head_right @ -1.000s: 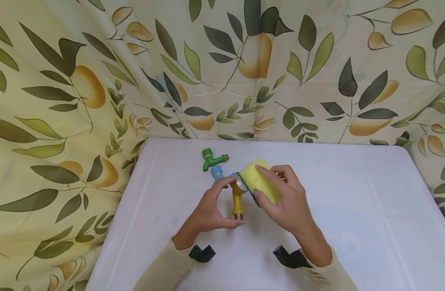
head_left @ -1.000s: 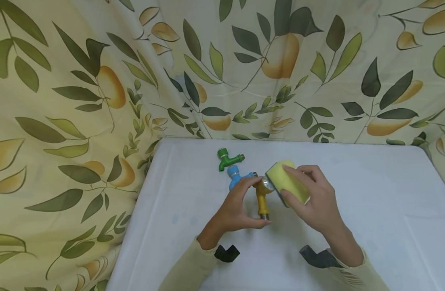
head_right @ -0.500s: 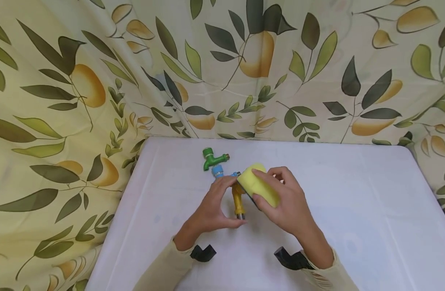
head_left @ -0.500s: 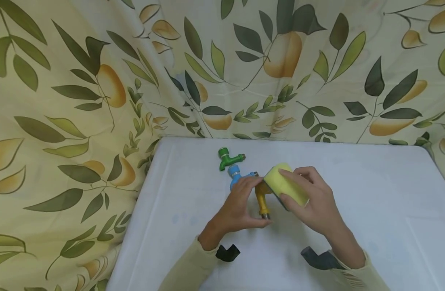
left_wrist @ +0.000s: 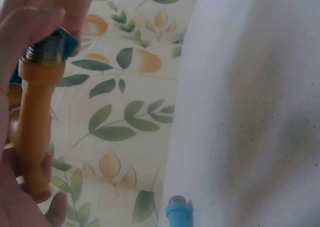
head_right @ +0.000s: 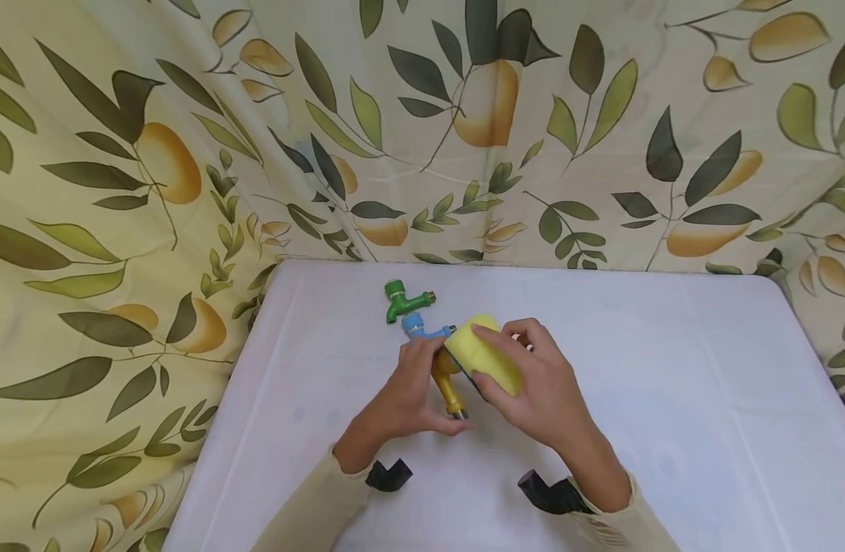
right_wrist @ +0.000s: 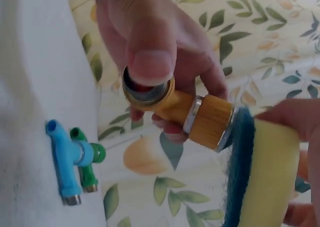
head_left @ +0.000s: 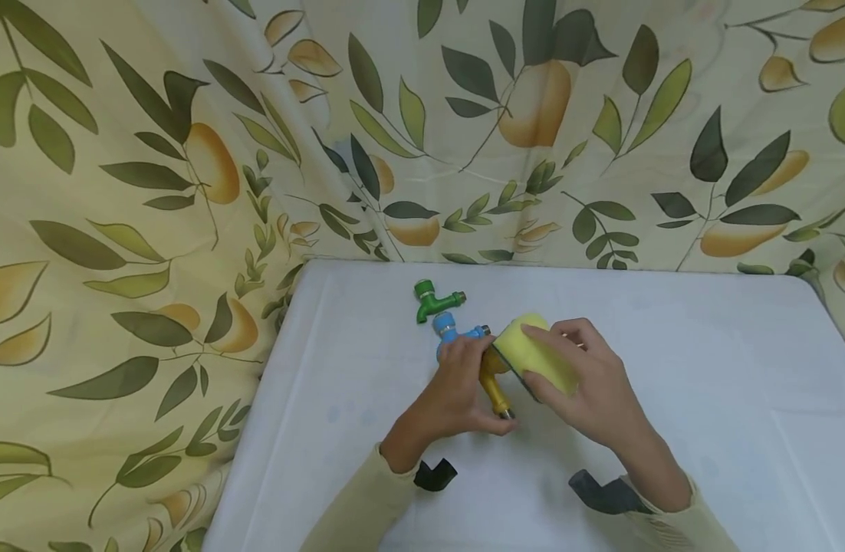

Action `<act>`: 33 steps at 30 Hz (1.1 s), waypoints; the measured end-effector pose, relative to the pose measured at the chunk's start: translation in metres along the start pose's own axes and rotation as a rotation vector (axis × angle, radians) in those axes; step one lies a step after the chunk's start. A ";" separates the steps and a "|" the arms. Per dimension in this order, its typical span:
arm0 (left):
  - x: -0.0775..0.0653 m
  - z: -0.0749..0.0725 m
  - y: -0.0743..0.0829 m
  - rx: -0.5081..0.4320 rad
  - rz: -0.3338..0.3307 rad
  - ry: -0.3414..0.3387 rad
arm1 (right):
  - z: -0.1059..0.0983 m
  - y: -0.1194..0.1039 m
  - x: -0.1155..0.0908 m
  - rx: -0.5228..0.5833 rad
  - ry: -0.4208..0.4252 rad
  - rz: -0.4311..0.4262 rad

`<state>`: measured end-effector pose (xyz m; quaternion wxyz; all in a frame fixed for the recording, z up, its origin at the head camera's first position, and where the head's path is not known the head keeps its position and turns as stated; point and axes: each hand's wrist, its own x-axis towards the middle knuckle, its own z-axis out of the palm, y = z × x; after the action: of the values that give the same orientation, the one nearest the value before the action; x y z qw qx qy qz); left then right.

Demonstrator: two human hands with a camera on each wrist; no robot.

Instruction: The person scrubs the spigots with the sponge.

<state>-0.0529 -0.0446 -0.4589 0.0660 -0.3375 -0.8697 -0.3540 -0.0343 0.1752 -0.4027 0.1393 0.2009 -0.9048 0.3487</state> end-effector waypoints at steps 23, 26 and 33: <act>0.002 -0.007 0.003 0.037 -0.120 0.288 | 0.017 -0.008 -0.004 -0.045 0.031 0.070; 0.002 -0.007 0.004 -0.013 -0.156 0.318 | 0.020 -0.006 -0.004 -0.085 0.051 0.134; 0.001 -0.009 0.004 -0.108 -0.086 0.376 | 0.030 0.002 -0.007 -0.135 0.118 0.137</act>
<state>-0.0521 -0.0481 -0.4500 0.1938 -0.2309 -0.8355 -0.4594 -0.0319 0.1574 -0.4283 0.1813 0.1078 -0.9281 0.3068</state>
